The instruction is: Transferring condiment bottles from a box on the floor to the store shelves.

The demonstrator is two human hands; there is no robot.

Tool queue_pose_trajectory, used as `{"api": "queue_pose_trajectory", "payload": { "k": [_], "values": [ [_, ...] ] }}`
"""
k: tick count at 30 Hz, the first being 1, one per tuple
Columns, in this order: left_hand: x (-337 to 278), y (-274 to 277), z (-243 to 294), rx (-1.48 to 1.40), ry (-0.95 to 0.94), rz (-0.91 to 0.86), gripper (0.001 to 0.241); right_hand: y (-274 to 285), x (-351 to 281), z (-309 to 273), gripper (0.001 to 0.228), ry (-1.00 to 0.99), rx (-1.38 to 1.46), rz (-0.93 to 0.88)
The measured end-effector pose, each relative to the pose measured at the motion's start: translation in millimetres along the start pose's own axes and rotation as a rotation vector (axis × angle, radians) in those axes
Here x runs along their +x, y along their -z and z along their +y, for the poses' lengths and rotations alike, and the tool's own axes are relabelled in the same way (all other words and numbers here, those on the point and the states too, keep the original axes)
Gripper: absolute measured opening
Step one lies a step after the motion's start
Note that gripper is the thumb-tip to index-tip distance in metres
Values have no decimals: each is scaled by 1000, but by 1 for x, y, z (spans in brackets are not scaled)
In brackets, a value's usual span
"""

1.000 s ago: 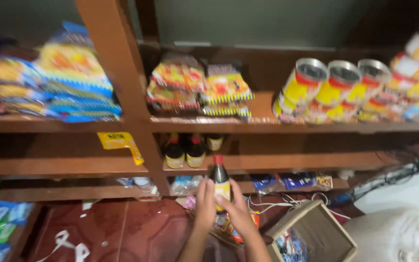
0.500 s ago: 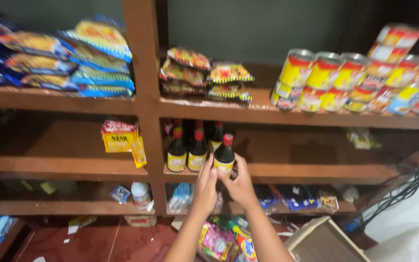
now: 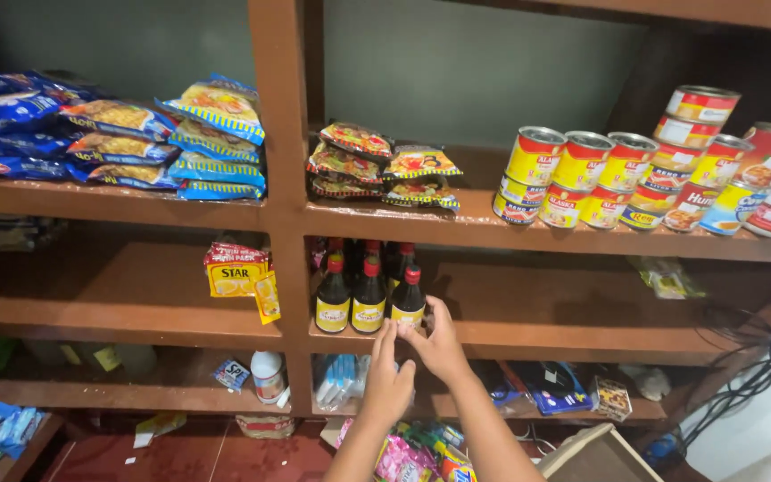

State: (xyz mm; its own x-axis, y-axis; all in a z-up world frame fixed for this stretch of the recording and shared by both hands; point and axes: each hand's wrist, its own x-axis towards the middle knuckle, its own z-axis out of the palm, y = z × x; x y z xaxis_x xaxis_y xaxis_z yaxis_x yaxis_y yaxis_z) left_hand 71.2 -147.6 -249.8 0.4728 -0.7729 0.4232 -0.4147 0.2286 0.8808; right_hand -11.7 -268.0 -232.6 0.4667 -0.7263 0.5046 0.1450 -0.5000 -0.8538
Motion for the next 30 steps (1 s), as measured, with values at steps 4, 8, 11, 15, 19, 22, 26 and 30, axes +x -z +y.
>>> {"api": "queue_pose_trajectory", "payload": {
  "k": [4,8,11,15,19,22,26,30],
  "values": [
    [-6,-3,-21,55,-22,-8,76,3,-5,-8,56,21,-260,-40],
    [-2,-10,-27,104,-77,3,80,-2,2,-4,51,-15,-301,-3],
    [-9,-3,-15,106,-41,5,81,-13,-6,-12,51,-66,-297,38],
    [0,-4,-23,130,-39,-18,82,-20,-5,-17,52,-47,-393,136],
    [2,-3,-30,142,-44,-19,78,-21,-7,-22,51,-125,-421,157],
    [2,-1,-28,153,-56,-9,77,-17,-10,-24,53,-116,-467,128],
    [-3,5,-6,253,-14,-51,80,-14,-12,-20,54,22,-477,94],
    [-5,7,7,353,40,-100,81,-16,-14,-17,51,-7,-484,77]
  ]
}}
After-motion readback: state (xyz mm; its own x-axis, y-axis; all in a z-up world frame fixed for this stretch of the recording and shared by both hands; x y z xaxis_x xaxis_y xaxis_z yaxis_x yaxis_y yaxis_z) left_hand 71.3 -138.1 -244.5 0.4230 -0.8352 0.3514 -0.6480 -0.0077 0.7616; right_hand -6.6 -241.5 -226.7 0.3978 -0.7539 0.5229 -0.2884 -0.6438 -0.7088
